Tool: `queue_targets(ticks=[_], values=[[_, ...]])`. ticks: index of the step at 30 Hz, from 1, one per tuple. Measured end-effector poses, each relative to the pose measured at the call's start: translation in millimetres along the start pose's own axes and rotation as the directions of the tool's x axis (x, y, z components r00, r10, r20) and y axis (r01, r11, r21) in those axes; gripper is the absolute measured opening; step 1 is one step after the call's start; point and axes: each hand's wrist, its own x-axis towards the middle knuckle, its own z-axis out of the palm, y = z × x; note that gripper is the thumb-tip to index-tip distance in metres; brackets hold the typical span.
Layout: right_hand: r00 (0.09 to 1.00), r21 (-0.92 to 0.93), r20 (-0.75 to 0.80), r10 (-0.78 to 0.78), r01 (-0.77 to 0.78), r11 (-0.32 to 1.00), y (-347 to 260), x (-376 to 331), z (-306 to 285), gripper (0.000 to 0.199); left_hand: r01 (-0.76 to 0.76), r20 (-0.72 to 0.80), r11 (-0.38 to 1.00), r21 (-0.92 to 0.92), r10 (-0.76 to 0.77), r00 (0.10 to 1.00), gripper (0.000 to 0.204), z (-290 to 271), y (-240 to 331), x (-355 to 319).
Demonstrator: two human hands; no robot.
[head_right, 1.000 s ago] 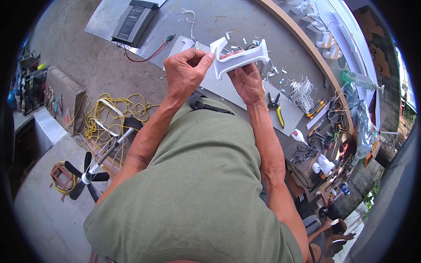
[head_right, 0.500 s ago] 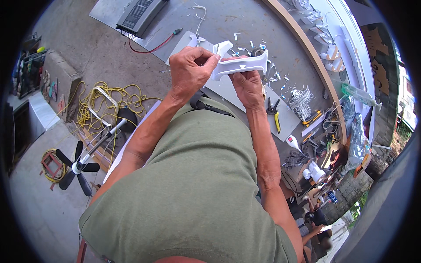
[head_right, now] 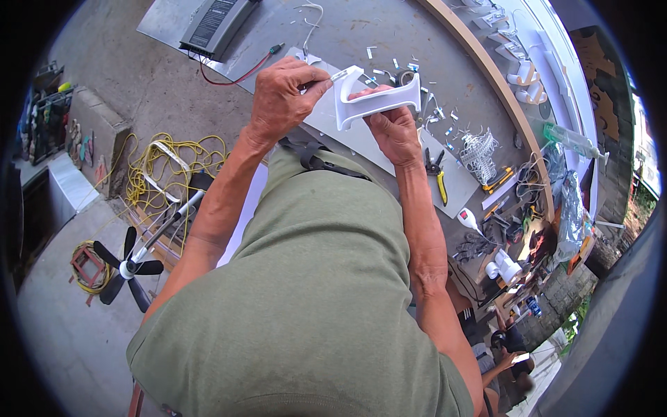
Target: Assembling or preparing acrylic sign letters by applying adhesive tape and connecting components.
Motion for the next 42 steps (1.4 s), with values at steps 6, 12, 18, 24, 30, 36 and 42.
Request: queue_targets(ticks=[6,12,18,24,30,36,42], values=[[1.000,0.000,-0.013,0.013,-0.013,1.000,0.5,-1.0,-3.9,0.055,-0.123,0.092,0.982,0.141,0.111,0.990,0.008,0.0,-0.5,0.1],[0.999,0.006,-0.034,0.004,-0.003,1.000,0.1,-1.4,-4.2,0.054,-0.169,0.090,0.978,0.124,0.158,0.983,0.009,5.6,-2.6,-3.9],[0.998,0.004,-0.059,0.014,-0.014,1.000,-0.1,-4.7,-2.1,0.051,-0.083,0.054,0.995,0.049,0.081,0.995,0.008,8.7,-2.7,-5.3],[0.998,-0.019,-0.062,0.014,-0.015,1.000,0.9,-6.1,-3.3,0.050,-0.038,0.059,0.997,0.063,0.035,0.998,0.007,11.5,-5.4,-6.0],[0.998,-0.012,-0.056,0.009,-0.010,1.000,3.1,-6.5,-10.1,0.050,-0.012,0.105,0.999,0.043,0.008,0.994,0.009,11.0,-7.8,-1.1],[0.999,-0.019,-0.054,0.007,-0.008,1.000,3.7,-7.9,-12.1,0.051,0.003,0.106,1.000,0.003,-0.004,0.994,0.009,12.6,-9.7,-2.1],[0.997,-0.022,-0.080,-0.003,0.001,1.000,6.2,-7.4,-11.5,0.051,0.283,0.109,0.953,-0.107,-0.272,0.956,0.014,13.3,2.5,-7.3]])
